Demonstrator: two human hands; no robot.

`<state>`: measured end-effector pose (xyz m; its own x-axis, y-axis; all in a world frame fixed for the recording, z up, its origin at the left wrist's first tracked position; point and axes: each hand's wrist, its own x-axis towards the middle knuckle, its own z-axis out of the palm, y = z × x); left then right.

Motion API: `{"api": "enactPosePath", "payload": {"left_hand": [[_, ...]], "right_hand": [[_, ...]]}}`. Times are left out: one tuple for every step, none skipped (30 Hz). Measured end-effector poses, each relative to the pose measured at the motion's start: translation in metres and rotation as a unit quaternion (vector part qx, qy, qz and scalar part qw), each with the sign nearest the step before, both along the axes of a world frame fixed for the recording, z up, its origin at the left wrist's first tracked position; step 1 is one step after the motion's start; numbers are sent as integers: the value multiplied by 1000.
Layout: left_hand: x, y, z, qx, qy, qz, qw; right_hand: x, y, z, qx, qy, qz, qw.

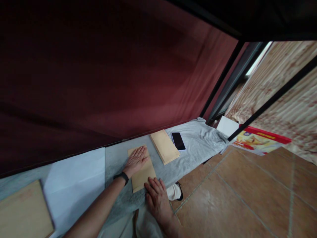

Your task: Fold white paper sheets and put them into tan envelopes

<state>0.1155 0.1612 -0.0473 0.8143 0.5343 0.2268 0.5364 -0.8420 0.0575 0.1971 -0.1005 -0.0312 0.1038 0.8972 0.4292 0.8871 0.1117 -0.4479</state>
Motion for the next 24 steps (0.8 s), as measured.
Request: {"api": "enactPosePath", "payload": {"left_hand": [[-1, -1, -1, 1, 0, -6, 1000], [-3, -3, -2, 2, -2, -11, 1000], [-4, -5, -3, 2, -3, -16, 1000], [-5, -7, -4, 2, -6, -21, 1000], [-6, -9, -5, 1, -8, -26, 1000], [-8, -12, -6, 0, -9, -31, 999], [-9, -15, -7, -1, -9, -37, 999], [-11, -19, -8, -2, -10, -44, 999], [-13, -23, -8, -4, -11, -51, 999], [-15, -27, -9, -5, -14, -59, 998], [-17, -32, -8, -6, -17, -68, 998], [-19, -37, -8, -8, -20, -77, 997], [-22, -42, -7, -10, -20, -85, 996], [-24, -47, -6, -14, -17, -92, 996], [-27, -53, -6, -18, -13, -95, 995], [-29, -58, -5, -21, -8, -97, 995], [-31, -64, -4, -25, -4, -99, 995], [-34, -70, -3, -27, -1, -100, 995], [-36, -75, -2, -29, -1, -101, 994], [-39, -81, -1, -30, -1, -103, 994], [-41, -87, 0, -31, -2, -106, 994], [-44, -92, 0, -31, -4, -110, 994], [-48, -98, 1, -30, -6, -113, 993], [-51, -104, 2, -27, -8, -114, 993]], "right_hand": [[-1, 0, 0, 0, 3, -1, 1000], [-1, 0, 1, 1, 7, -3, 1000], [-2, 1, 2, 2, 10, -5, 1000], [-3, 1, 3, 3, 14, -9, 1000], [-3, 1, 4, 3, 16, -13, 1000], [-4, 1, 5, 2, 17, -16, 1000], [-4, 1, 6, 0, 17, -17, 1000], [-4, 1, 6, -1, 16, -19, 1000], [-4, 1, 7, -1, 15, -19, 1000], [-4, 1, 7, 0, 12, -20, 1000], [-4, 1, 6, 2, 9, -22, 1000], [-4, 1, 6, 3, 5, -23, 1000], [-3, 2, 6, 3, 1, -24, 1000], [-3, 2, 6, 2, -2, -24, 1000], [-3, 2, 6, -1, -5, -22, 1000], [-2, 2, 6, -6, -7, -19, 1000], [-2, 2, 6, -11, -9, -15, 1000], [-2, 2, 6, -16, -12, -13, 1000], [-2, 2, 6, -21, -14, -11, 1000], [-2, 2, 5, -25, -17, -10, 999], [-1, 2, 4, -27, -20, -11, 999], [-1, 2, 3, -29, -21, -12, 999], [-1, 3, 2, -28, -22, -14, 999], [-1, 3, 0, -27, -24, -15, 999]]}}
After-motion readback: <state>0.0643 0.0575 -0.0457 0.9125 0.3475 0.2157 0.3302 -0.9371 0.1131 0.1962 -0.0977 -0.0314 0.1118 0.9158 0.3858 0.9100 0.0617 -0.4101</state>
